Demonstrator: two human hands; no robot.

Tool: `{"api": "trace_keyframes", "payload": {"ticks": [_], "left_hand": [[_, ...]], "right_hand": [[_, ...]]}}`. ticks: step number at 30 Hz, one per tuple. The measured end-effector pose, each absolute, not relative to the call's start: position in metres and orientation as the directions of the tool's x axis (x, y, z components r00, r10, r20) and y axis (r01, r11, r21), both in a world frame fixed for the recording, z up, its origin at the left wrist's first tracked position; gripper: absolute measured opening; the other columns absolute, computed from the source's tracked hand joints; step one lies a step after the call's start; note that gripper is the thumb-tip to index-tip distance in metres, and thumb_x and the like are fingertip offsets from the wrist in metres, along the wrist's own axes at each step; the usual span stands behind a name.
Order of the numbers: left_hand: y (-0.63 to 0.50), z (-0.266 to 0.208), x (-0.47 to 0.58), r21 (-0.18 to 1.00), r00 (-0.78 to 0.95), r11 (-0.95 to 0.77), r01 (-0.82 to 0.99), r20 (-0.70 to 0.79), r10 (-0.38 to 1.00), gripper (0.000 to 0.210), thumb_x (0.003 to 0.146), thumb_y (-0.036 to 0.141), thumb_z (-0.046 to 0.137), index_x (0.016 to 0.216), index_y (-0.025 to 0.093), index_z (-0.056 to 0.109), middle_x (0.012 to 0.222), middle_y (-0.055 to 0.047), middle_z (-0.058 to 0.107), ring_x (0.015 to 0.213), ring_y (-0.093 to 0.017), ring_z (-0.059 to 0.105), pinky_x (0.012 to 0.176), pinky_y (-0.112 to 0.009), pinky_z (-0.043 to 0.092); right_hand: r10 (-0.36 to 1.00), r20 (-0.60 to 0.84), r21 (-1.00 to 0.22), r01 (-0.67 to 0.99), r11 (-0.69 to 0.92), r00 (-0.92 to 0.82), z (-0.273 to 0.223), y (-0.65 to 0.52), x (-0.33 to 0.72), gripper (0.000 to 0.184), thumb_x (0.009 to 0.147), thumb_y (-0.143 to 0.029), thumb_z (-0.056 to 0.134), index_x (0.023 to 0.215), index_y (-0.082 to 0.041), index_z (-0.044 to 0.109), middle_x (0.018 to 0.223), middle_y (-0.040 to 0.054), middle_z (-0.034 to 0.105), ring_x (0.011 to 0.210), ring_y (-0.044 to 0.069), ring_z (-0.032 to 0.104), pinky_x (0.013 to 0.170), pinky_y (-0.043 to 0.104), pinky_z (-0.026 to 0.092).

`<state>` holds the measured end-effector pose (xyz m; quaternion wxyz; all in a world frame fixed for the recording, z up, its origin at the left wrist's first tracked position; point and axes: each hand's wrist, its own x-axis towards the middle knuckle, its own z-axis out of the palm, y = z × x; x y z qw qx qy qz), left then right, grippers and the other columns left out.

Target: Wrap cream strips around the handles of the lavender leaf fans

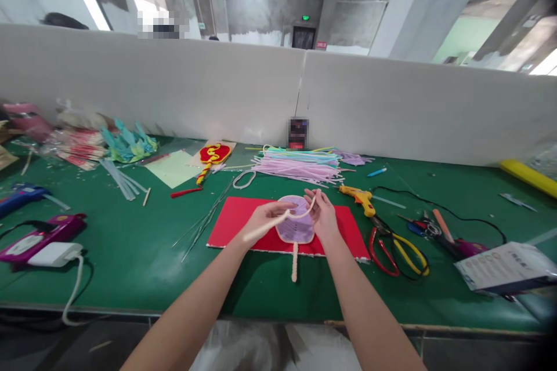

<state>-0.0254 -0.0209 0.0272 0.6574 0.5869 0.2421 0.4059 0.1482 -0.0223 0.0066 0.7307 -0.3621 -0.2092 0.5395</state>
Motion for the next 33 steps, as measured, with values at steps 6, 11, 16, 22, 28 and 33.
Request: {"api": "trace_keyframes", "payload": {"ticks": [6, 11, 16, 22, 28, 33], "left_hand": [[-0.017, 0.020, -0.024, 0.959, 0.546, -0.001, -0.284, 0.163, 0.822, 0.032, 0.065, 0.017, 0.065, 0.097, 0.016, 0.065, 0.106, -0.011, 0.064, 0.099, -0.024, 0.057, 0.090, -0.038, 0.041], [-0.016, 0.017, -0.025, 0.939, 0.421, 0.051, -0.340, 0.104, 0.901, 0.021, 0.066, 0.033, 0.067, 0.075, 0.014, 0.064, 0.081, -0.010, 0.069, 0.078, -0.021, 0.064, 0.073, -0.032, 0.049], [-0.015, 0.021, -0.026, 0.872, 0.342, 0.109, -0.477, 0.070, 0.937, 0.023, 0.059, 0.030, 0.073, 0.070, 0.014, 0.060, 0.070, -0.004, 0.067, 0.070, -0.016, 0.064, 0.067, -0.026, 0.050], [-0.010, 0.018, -0.032, 0.817, 0.254, 0.087, -0.570, 0.075, 0.964, 0.025, 0.060, 0.029, 0.074, 0.076, 0.014, 0.062, 0.073, -0.004, 0.068, 0.074, -0.016, 0.064, 0.067, -0.026, 0.050], [-0.007, 0.014, -0.034, 0.774, 0.263, 0.118, -0.622, 0.064, 0.963, 0.026, 0.062, 0.031, 0.073, 0.080, 0.015, 0.064, 0.072, -0.003, 0.069, 0.073, -0.016, 0.065, 0.066, -0.024, 0.049], [-0.007, 0.014, -0.035, 0.778, 0.283, 0.125, -0.616, 0.070, 0.957, 0.019, 0.066, 0.027, 0.070, 0.077, 0.013, 0.064, 0.077, -0.005, 0.069, 0.075, -0.015, 0.064, 0.068, -0.023, 0.048]], "right_hand": [[0.927, -0.104, -0.740, -0.650, 0.169, 0.360, 0.002, -0.020, 0.151, 0.023, 0.064, -0.032, 0.070, 0.078, -0.019, 0.058, 0.083, 0.0016, 0.071, 0.073, 0.013, 0.066, 0.056, 0.019, 0.050], [0.935, -0.092, -0.773, -0.616, 0.151, 0.344, 0.000, -0.019, 0.150, 0.025, 0.062, -0.033, 0.071, 0.078, -0.019, 0.058, 0.081, 0.0023, 0.071, 0.069, 0.014, 0.067, 0.054, 0.019, 0.050], [0.940, -0.102, -0.789, -0.602, 0.124, 0.327, 0.000, -0.019, 0.150, 0.024, 0.062, -0.033, 0.071, 0.076, -0.019, 0.058, 0.080, 0.0023, 0.071, 0.065, 0.012, 0.066, 0.049, 0.016, 0.048], [0.921, -0.118, -0.779, -0.609, 0.147, 0.372, 0.006, -0.023, 0.151, 0.018, 0.065, -0.031, 0.069, 0.074, -0.019, 0.059, 0.077, 0.0017, 0.071, 0.068, 0.012, 0.066, 0.051, 0.015, 0.049], [0.912, -0.127, -0.772, -0.616, 0.156, 0.389, 0.006, -0.022, 0.152, 0.015, 0.069, -0.029, 0.067, 0.074, -0.018, 0.059, 0.076, 0.0022, 0.071, 0.068, 0.011, 0.066, 0.051, 0.015, 0.049], [0.906, -0.138, -0.761, -0.628, 0.162, 0.401, 0.003, -0.021, 0.155, 0.014, 0.069, -0.028, 0.067, 0.074, -0.018, 0.059, 0.077, 0.0023, 0.071, 0.070, 0.011, 0.066, 0.052, 0.014, 0.050]]}}
